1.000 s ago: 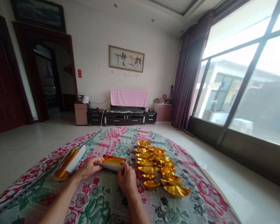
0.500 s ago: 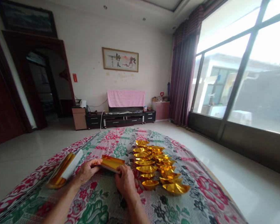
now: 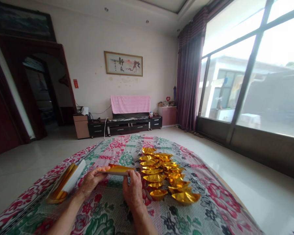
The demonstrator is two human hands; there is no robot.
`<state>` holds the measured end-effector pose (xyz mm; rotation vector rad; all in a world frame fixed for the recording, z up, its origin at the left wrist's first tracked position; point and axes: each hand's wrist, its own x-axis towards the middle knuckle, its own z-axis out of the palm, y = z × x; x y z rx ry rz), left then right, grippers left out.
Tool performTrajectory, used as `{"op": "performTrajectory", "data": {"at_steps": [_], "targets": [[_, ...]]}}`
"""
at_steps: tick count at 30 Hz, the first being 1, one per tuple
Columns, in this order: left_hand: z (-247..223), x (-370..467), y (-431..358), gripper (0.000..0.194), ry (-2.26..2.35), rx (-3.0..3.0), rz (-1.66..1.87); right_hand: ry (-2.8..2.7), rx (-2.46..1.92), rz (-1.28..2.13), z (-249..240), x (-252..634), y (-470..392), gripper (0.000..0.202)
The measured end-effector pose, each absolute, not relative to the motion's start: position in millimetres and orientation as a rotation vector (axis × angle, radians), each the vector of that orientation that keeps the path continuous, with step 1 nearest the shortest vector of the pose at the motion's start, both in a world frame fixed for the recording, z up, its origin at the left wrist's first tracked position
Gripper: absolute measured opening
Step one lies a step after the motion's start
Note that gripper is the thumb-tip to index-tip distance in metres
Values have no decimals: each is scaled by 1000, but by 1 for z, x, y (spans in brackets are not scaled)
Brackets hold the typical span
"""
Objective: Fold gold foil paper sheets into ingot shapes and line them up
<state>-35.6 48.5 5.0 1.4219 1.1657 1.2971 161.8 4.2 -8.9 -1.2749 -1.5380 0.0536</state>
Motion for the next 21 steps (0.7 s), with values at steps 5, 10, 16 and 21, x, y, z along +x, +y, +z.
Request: {"op": "performTrajectory", "data": {"at_steps": [5, 10, 16, 21], "targets": [[3, -38, 50, 25, 1163, 1438, 1285, -1539, -1242, 137, -10, 160, 3, 14], [6, -37, 48, 24, 1152, 1403, 1306, -1471, -1186, 267, -9, 158, 4, 15], [12, -34, 45, 32, 1098, 1393, 1271, -1397, -1123, 331, -6, 158, 5, 18], [16, -34, 45, 36, 1091, 1385, 1287, -1435, -1104, 410, -4, 159, 1, 30]]}}
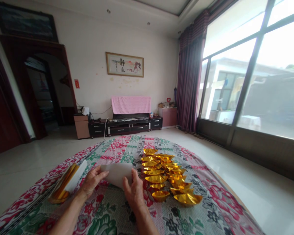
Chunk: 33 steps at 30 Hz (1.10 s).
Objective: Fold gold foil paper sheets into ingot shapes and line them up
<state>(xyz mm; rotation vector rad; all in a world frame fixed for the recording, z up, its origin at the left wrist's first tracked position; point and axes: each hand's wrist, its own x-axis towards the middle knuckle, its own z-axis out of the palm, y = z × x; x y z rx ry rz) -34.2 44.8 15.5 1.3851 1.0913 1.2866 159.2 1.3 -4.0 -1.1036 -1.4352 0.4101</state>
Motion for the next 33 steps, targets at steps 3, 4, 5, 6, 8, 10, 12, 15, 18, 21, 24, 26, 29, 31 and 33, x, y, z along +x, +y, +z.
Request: {"op": "performTrajectory", "data": {"at_steps": [3, 4, 5, 6, 8, 10, 12, 15, 18, 21, 24, 26, 29, 31, 33], "targets": [[17, -34, 44, 36, 1068, 1340, 1283, -1462, -1095, 462, -3, 159, 0, 31], [18, -34, 44, 37, 1049, 1320, 1273, -1464, -1100, 485, -2, 159, 0, 31], [18, -34, 44, 37, 1029, 1301, 1260, -1464, -1100, 507, -2, 159, 0, 31], [19, -34, 44, 38, 1011, 1284, 1248, -1461, -1095, 526, -2, 159, 1, 32], [19, -34, 43, 42, 984, 1261, 1227, -1441, -1078, 548, -3, 160, 2, 34], [19, -34, 41, 45, 971, 1254, 1208, -1418, -1078, 552, -3, 160, 4, 35], [18, -33, 40, 48, 962, 1255, 1179, -1405, -1094, 547, -4, 160, 5, 36], [18, -32, 37, 54, 946, 1256, 1113, -1388, -1112, 516, -8, 161, 8, 40], [17, -30, 35, 61, 931, 1260, 1044, -1330, -1148, 487, -14, 161, 12, 47], [15, -31, 36, 67, 943, 1278, 1020, -1284, -1200, 514, -17, 161, 15, 56], [9, -33, 40, 73, 1069, 1298, 1028, -1281, -1194, 538, -17, 161, 15, 60], [5, -35, 44, 75, 1138, 1323, 1037, -1287, -1173, 532, -15, 160, 14, 62], [-1, -36, 49, 71, 1167, 1383, 1049, -1307, -1196, 505, -11, 160, 11, 64], [-3, -36, 52, 68, 1189, 1410, 1071, -1325, -1221, 485, -10, 160, 10, 63], [-2, -36, 53, 67, 1207, 1414, 1093, -1352, -1236, 469, -10, 161, 11, 61]]}}
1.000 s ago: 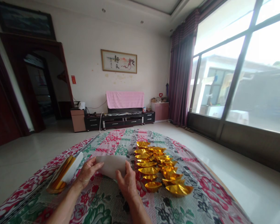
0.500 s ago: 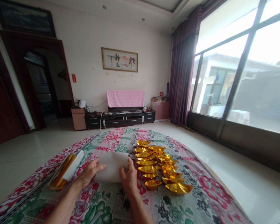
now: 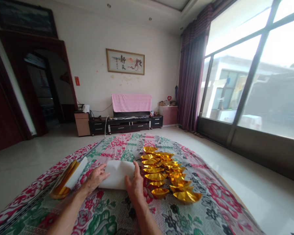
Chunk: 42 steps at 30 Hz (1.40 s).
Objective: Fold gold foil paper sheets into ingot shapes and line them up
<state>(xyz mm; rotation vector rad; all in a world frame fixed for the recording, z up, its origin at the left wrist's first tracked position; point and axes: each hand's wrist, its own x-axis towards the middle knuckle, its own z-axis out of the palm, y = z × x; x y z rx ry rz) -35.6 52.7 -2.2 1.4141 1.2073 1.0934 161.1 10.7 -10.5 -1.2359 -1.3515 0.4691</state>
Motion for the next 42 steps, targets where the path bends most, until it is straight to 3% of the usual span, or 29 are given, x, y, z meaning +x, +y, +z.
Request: {"op": "performTrajectory", "data": {"at_steps": [7, 16, 26, 34, 39, 42], "targets": [[9, -36, 45, 60, 1173, 1380, 1052, -1411, -1221, 447, -16, 163, 14, 46], [22, -41, 34, 56, 1107, 1412, 975, -1240, -1144, 637, -15, 165, 15, 51], [20, -46, 40, 69, 1059, 1223, 1159, -1257, -1158, 732, -13, 167, 17, 48], [23, -26, 38, 53, 774, 834, 1362, -1038, -1096, 750, -10, 170, 20, 47], [17, -10, 37, 29, 711, 763, 1295, -1013, -1099, 745, -10, 168, 20, 46], [14, -7, 39, 25, 719, 779, 1274, -1043, -1098, 737, -10, 166, 20, 46]]}}
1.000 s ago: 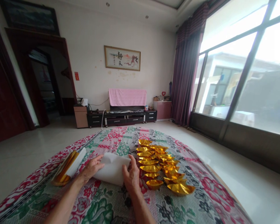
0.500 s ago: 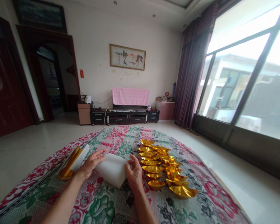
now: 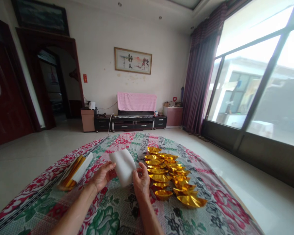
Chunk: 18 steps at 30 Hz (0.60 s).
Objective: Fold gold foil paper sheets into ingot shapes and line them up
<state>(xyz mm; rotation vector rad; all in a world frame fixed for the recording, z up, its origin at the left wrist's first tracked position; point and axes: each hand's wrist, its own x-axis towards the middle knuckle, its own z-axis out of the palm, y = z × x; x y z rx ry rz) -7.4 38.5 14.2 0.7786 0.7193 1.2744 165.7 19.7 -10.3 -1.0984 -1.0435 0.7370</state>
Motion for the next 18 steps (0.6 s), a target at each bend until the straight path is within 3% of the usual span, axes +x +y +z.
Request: {"op": "performTrajectory", "data": {"at_steps": [9, 14, 18], "targets": [[17, -19, 42, 45, 969, 950, 1338, -1159, -988, 918, -4, 160, 9, 47], [17, -22, 43, 51, 1246, 1141, 1316, -1204, -909, 950, -5, 161, 8, 34], [17, -21, 42, 74, 1377, 1195, 1304, -1301, -888, 870, -9, 161, 11, 31]]}}
